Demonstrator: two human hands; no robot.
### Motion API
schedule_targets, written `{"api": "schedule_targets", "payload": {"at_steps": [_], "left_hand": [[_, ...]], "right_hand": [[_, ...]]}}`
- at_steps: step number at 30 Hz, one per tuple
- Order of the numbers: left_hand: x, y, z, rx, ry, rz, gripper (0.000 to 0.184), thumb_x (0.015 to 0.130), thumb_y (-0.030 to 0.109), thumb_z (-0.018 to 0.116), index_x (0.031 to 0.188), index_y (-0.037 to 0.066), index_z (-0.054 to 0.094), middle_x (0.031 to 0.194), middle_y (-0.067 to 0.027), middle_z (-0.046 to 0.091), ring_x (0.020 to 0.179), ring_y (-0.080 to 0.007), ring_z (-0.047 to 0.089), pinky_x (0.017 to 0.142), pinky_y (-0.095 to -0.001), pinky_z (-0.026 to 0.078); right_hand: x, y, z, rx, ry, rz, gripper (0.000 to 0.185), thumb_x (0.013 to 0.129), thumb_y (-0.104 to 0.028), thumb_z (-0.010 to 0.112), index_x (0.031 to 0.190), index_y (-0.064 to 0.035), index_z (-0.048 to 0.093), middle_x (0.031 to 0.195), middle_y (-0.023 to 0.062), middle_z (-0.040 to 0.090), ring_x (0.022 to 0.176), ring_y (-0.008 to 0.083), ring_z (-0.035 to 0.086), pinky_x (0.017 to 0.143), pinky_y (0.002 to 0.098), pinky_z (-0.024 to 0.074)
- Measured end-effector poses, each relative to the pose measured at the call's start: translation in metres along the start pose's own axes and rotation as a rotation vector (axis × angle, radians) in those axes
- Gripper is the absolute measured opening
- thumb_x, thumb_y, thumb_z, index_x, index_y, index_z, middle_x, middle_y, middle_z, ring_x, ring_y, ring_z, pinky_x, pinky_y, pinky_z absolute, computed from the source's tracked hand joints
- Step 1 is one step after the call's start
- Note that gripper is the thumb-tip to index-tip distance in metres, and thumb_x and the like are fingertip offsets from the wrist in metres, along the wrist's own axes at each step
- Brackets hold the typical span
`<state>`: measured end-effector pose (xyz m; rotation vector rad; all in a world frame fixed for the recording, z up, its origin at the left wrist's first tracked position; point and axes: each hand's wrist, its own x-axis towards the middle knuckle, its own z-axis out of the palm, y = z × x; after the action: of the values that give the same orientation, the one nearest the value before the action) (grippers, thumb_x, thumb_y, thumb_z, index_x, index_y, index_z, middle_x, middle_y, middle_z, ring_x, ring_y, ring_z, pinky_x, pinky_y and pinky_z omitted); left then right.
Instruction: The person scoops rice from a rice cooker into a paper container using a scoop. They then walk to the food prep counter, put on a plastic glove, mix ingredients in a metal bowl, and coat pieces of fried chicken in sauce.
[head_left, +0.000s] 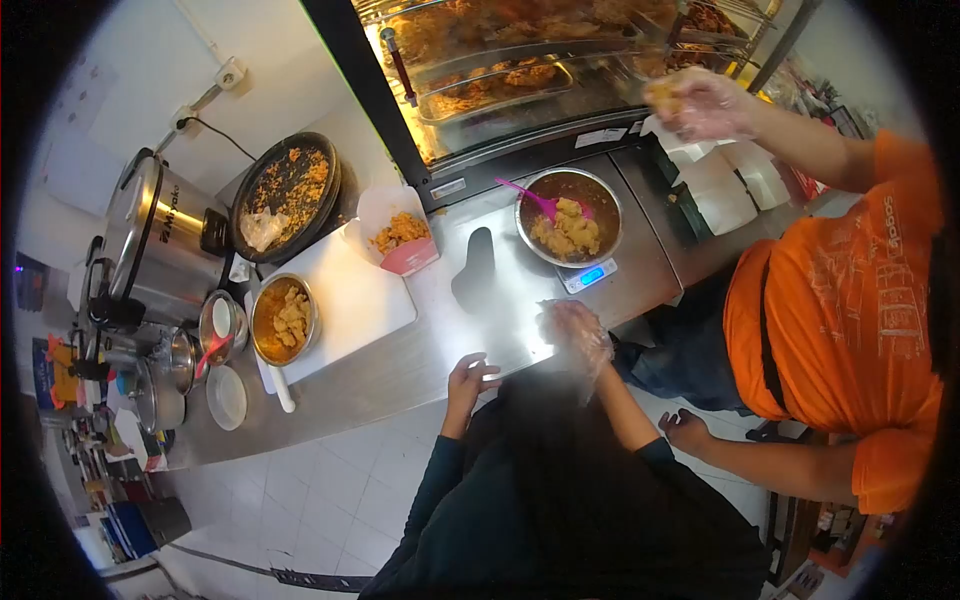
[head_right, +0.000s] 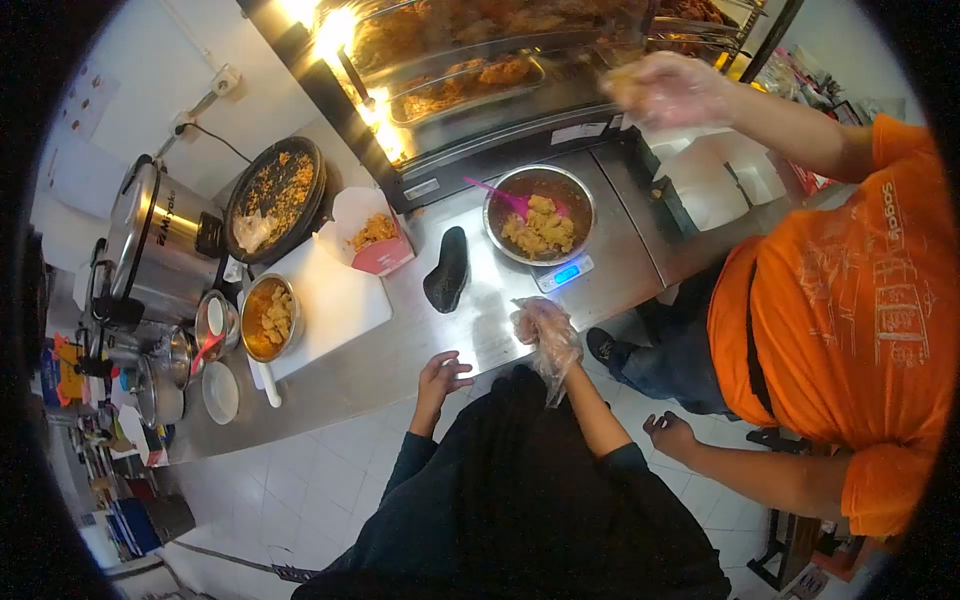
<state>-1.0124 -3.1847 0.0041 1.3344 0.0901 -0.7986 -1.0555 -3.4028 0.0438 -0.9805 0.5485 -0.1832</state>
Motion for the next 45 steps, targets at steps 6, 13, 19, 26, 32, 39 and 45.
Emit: {"api": "schedule_targets", "payload": {"at_steps": [6, 13, 19, 26, 32, 39, 45], "left_hand": [[-0.005, 0.006, -0.003, 0.003, -0.071, -0.020, 0.028, 0.083, 0.014, 0.041, 0.108, 0.001, 0.041, 0.089, -0.0161, 0.055, 0.075, -0.0233, 0.057, 0.069, -0.0303, 0.048], [-0.011, 0.015, -0.012, 0.109, -0.085, 0.040, 0.035, 0.085, 0.024, 0.042, 0.114, 0.006, 0.039, 0.096, -0.0089, 0.054, 0.084, -0.0156, 0.053, 0.069, -0.0252, 0.044], [-0.020, 0.024, -0.035, 0.086, 0.055, 0.122, 0.035, 0.084, 0.025, 0.043, 0.115, 0.010, 0.040, 0.098, -0.0045, 0.054, 0.081, -0.0117, 0.052, 0.069, -0.0225, 0.040], [-0.036, 0.040, -0.072, 0.132, -0.045, 0.133, 0.039, 0.082, 0.018, 0.046, 0.118, 0.007, 0.037, 0.106, -0.0093, 0.049, 0.092, -0.0168, 0.048, 0.078, -0.0267, 0.038], [-0.061, 0.100, -0.115, 0.287, -0.401, 0.192, 0.066, 0.075, 0.018, 0.058, 0.127, 0.012, 0.018, 0.118, -0.0091, 0.037, 0.103, -0.0209, 0.041, 0.085, -0.0335, 0.034], [-0.080, 0.125, -0.224, 0.282, -0.286, 0.261, 0.079, 0.071, 0.022, 0.063, 0.129, 0.010, 0.010, 0.123, -0.0147, 0.031, 0.105, -0.0235, 0.040, 0.085, -0.0356, 0.034], [-0.110, 0.142, -0.290, 0.197, -0.276, 0.070, 0.075, 0.074, 0.019, 0.060, 0.129, 0.005, 0.011, 0.125, -0.0134, 0.029, 0.104, -0.0229, 0.041, 0.086, -0.0350, 0.036]], "right_hand": [[0.036, -0.023, -0.018, 0.002, 0.328, -0.045, 0.031, 0.076, -0.038, 0.052, 0.089, -0.0101, 0.050, 0.070, 0.0027, 0.053, 0.053, 0.0086, 0.049, 0.041, 0.0199, 0.0398], [0.056, -0.062, -0.001, -0.001, 0.280, 0.054, 0.041, 0.075, -0.030, 0.056, 0.100, 0.0000, 0.045, 0.083, 0.0120, 0.055, 0.055, 0.0184, 0.056, 0.045, 0.0263, 0.0481], [0.057, -0.050, -0.020, 0.118, 0.366, 0.078, 0.034, 0.071, -0.011, 0.051, 0.101, 0.0048, 0.043, 0.085, 0.0150, 0.055, 0.064, 0.0233, 0.057, 0.052, 0.0286, 0.0492], [-0.022, -0.091, 0.010, -0.146, 0.268, 0.059, 0.037, 0.065, -0.004, 0.052, 0.101, 0.0022, 0.045, 0.085, 0.0128, 0.054, 0.065, 0.0203, 0.057, 0.047, 0.0291, 0.0481], [-0.061, -0.045, 0.095, -0.107, 0.114, 0.209, 0.043, 0.068, -0.001, 0.053, 0.107, 0.0034, 0.036, 0.079, 0.0158, 0.057, 0.049, 0.0220, 0.057, 0.038, 0.0278, 0.0477], [-0.078, 0.068, 0.220, -0.216, -0.013, 0.298, 0.061, 0.068, -0.001, 0.053, 0.120, -0.0002, 0.020, 0.099, 0.0218, 0.048, 0.061, 0.0254, 0.058, 0.042, 0.0276, 0.0526], [-0.069, 0.147, 0.238, -0.276, -0.115, 0.320, 0.066, 0.068, -0.009, 0.061, 0.121, -0.0023, 0.022, 0.104, 0.0184, 0.047, 0.079, 0.0263, 0.056, 0.050, 0.0328, 0.0531]]}}
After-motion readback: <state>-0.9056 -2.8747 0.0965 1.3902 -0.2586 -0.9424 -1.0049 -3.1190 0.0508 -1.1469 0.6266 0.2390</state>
